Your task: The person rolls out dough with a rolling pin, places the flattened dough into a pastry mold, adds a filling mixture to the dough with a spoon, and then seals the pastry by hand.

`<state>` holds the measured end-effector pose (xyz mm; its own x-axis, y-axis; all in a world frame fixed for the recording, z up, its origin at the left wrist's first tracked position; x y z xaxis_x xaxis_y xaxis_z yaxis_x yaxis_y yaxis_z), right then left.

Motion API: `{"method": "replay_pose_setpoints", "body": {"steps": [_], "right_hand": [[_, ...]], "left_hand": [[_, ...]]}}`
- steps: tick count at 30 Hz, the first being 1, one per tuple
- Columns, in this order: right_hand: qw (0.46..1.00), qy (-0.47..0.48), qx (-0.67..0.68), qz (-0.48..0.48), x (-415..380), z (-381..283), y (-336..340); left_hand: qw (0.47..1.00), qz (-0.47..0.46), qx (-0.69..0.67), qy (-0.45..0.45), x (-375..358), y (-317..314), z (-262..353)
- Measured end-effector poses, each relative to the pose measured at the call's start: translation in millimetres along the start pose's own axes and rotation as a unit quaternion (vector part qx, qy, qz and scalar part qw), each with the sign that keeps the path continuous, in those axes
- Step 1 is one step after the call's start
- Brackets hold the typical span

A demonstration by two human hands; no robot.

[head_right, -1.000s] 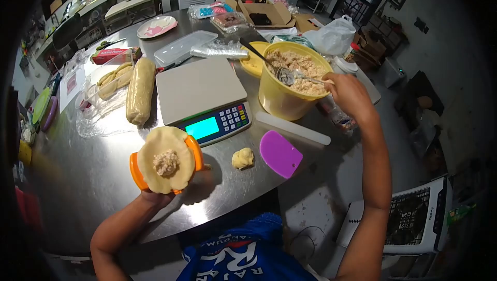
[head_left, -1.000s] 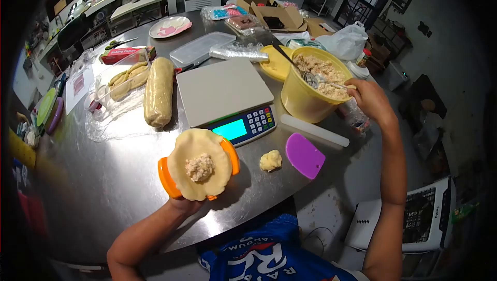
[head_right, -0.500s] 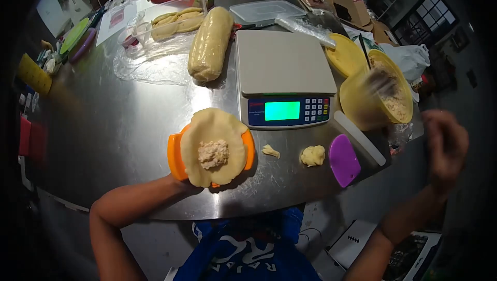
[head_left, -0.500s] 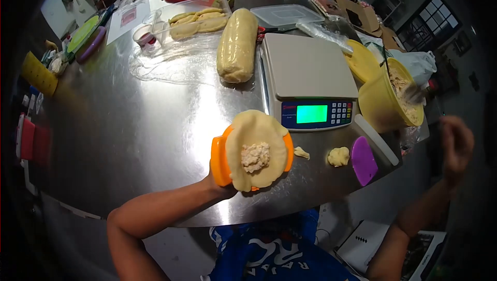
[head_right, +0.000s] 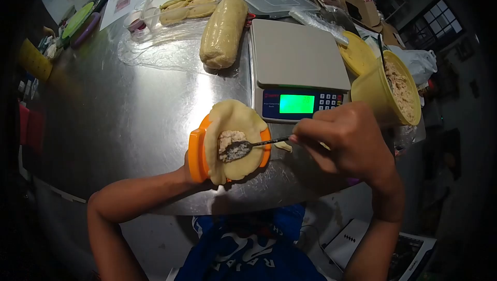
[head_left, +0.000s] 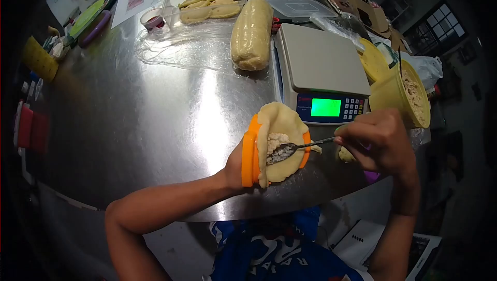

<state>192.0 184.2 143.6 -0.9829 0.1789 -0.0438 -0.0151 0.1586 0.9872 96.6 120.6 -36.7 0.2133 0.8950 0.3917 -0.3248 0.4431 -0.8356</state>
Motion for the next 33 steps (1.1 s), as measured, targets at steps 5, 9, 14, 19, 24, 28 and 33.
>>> {"method": "replay_pose_setpoints", "body": {"steps": [5,9,14,19,24,28,33], "right_hand": [[0.952,-0.175,0.202,-0.147,-5,30,-14],[0.939,-0.169,0.271,-0.126,-16,38,-6],[0.980,-0.065,0.184,0.039,-16,15,2],[0.991,-0.070,0.118,0.001,-13,-13,-17],[0.998,-0.057,0.014,-0.038,-16,-43,-38],[0.996,-0.063,0.054,-0.026,-25,-33,-16],[0.995,-0.076,0.070,0.006,-20,-32,-34]], "left_hand": [[0.988,-0.020,0.151,-0.024,5,-16,10],[0.996,0.046,0.080,-0.018,-1,4,9],[0.990,0.002,0.135,-0.044,-1,9,13],[0.909,0.094,0.401,-0.068,-15,8,28],[0.911,0.075,0.399,-0.066,-13,-19,42],[0.922,0.091,0.370,-0.070,-7,-14,41],[0.945,0.162,0.277,-0.065,-14,14,36]]}}
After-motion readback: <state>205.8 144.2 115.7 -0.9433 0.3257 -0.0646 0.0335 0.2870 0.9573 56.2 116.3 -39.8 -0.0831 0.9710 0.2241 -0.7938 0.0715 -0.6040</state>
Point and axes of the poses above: each hand's wrist, its own x-axis towards the middle knuckle, its own y-axis out of the back of the hand, z = x × y, the point moved 9 cm from there along x, towards the middle knuckle, and after that the axes turned 14 degrees about -z, right-handed, at the moved point
